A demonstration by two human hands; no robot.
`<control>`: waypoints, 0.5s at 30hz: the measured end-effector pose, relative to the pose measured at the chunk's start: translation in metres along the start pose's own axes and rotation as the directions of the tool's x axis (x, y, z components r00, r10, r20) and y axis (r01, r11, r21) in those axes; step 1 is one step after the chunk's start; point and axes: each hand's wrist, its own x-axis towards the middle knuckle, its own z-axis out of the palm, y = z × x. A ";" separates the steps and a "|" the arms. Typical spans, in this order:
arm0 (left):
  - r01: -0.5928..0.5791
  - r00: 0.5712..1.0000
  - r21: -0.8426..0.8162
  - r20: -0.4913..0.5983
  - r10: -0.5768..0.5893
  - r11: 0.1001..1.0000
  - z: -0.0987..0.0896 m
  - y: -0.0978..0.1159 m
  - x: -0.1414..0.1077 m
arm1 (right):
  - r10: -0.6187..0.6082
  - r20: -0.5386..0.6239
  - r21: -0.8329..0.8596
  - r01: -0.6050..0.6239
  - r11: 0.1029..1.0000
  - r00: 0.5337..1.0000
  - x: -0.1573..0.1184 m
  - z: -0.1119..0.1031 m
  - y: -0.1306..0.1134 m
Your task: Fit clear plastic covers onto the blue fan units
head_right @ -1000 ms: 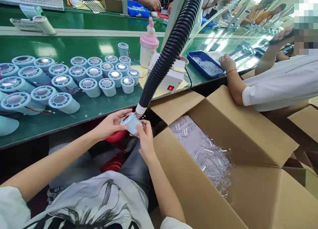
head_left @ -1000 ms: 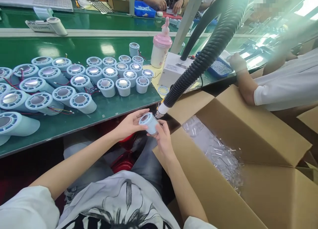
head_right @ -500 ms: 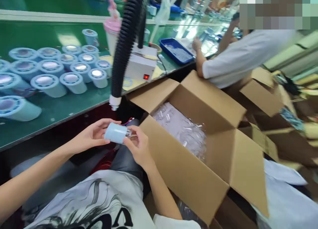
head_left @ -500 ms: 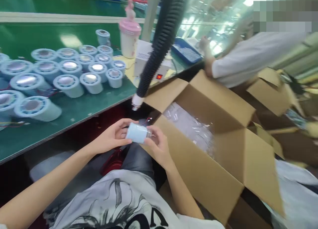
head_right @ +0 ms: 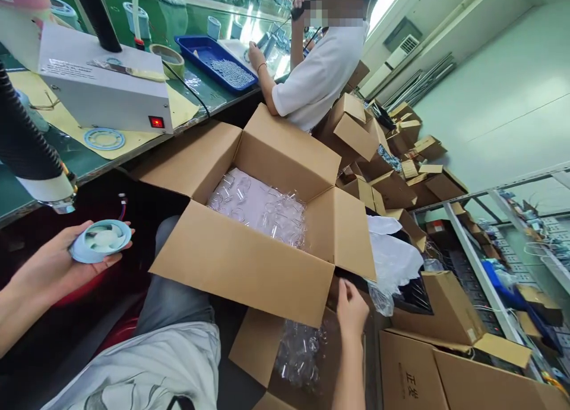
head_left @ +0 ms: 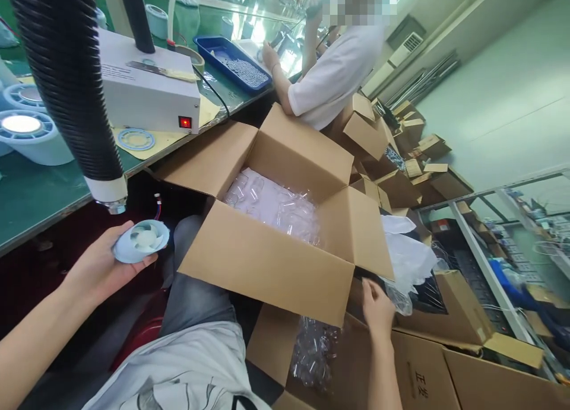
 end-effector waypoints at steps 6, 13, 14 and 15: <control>0.155 0.980 -0.156 0.150 -0.132 0.975 -0.011 0.006 0.000 | -0.119 0.437 -0.021 0.143 0.989 0.892 0.076 0.094 -0.147; 0.082 0.997 -0.159 0.022 -0.079 0.984 -0.059 0.003 -0.022 | -0.156 0.596 0.005 0.191 0.982 0.787 0.078 0.133 -0.210; 0.074 0.997 -0.177 0.028 -0.070 0.981 -0.065 0.004 -0.028 | -0.203 0.594 0.059 0.209 0.976 0.778 0.076 0.127 -0.213; 0.074 0.997 -0.197 0.033 -0.069 0.978 -0.070 0.006 -0.035 | -0.251 0.594 0.121 0.225 0.967 0.764 0.074 0.121 -0.216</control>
